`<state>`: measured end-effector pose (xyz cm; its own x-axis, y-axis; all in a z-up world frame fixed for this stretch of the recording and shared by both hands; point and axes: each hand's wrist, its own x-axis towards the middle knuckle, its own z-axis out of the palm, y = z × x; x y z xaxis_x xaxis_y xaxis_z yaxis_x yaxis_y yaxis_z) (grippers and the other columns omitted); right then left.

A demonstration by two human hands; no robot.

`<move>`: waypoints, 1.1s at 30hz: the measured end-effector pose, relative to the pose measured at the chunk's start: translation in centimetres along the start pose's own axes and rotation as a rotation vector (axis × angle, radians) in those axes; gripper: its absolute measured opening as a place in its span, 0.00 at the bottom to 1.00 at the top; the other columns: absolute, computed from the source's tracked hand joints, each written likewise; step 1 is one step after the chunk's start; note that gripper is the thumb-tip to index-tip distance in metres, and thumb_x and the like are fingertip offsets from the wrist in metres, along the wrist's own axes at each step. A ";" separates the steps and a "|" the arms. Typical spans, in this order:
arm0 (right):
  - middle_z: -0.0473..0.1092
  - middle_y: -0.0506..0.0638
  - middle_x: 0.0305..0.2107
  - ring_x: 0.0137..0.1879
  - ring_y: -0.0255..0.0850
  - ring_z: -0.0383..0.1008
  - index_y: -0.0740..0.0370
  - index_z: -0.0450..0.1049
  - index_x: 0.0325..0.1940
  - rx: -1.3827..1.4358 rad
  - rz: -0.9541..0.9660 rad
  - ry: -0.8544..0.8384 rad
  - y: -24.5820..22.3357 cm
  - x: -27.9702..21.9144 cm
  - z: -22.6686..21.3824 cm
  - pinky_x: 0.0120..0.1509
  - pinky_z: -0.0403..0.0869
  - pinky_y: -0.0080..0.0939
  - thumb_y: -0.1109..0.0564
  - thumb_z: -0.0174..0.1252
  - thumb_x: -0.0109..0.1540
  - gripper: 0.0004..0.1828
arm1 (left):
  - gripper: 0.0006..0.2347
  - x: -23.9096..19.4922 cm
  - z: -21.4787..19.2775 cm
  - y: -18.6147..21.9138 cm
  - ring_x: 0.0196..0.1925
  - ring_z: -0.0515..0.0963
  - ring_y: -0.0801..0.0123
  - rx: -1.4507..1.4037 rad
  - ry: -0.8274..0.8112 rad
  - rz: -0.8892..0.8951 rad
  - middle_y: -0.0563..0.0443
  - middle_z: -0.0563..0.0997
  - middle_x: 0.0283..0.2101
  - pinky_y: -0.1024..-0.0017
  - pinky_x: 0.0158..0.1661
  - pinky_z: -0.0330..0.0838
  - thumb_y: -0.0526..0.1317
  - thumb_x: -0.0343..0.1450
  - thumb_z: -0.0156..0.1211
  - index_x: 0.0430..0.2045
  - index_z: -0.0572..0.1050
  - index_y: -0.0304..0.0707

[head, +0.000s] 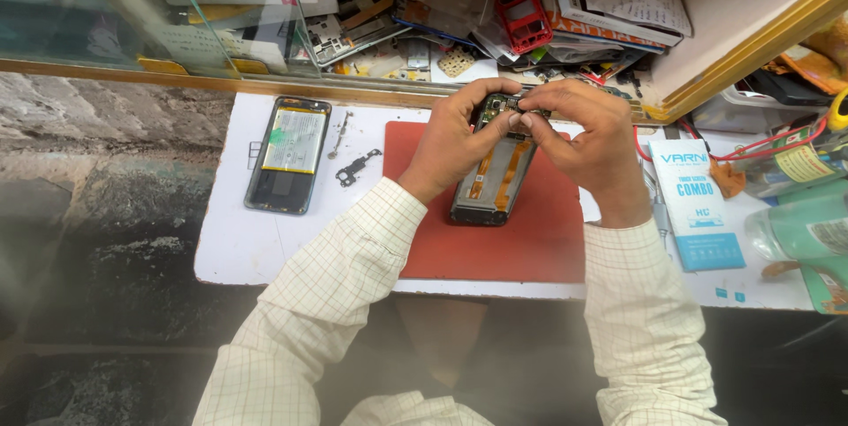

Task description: The person uses a screwdriver to remove screws from a disassembled smartphone placed on a red mat. They then use tweezers to adjust small internal components on the phone's circuit board.

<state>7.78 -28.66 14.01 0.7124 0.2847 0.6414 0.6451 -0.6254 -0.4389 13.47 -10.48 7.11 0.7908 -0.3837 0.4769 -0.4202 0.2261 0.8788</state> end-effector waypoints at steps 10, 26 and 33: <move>0.78 0.53 0.41 0.47 0.41 0.80 0.67 0.80 0.43 0.134 0.097 -0.082 1.0 1.0 -0.2 0.54 0.77 0.38 0.65 0.71 0.58 0.11 | 0.13 -0.2 0.1 0.3 0.45 0.82 0.78 -0.032 0.019 -0.021 0.51 0.84 0.45 0.77 0.48 0.79 0.33 0.74 0.62 0.52 0.75 0.33; 0.76 0.54 0.44 0.49 0.49 0.77 0.66 0.76 0.44 -0.164 -0.088 0.150 0.5 -0.5 2.6 0.54 0.76 0.45 0.70 0.64 0.63 0.07 | 0.11 -0.4 0.5 0.8 0.43 0.81 0.81 -0.096 0.085 -0.036 0.53 0.83 0.42 0.79 0.46 0.79 0.33 0.73 0.63 0.49 0.77 0.31; 0.75 0.56 0.45 0.48 0.42 0.80 0.69 0.75 0.46 0.075 0.079 0.193 1.2 -0.9 3.5 0.53 0.80 0.36 0.67 0.60 0.69 0.02 | 0.11 -0.3 0.5 0.6 0.43 0.81 0.81 -0.078 0.105 -0.038 0.52 0.84 0.42 0.79 0.46 0.80 0.32 0.73 0.62 0.49 0.77 0.31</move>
<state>8.90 -27.10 10.69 0.7000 0.0877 0.7087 0.6131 -0.5828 -0.5334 12.73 -10.64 7.51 0.8493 -0.2985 0.4355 -0.3567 0.2837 0.8901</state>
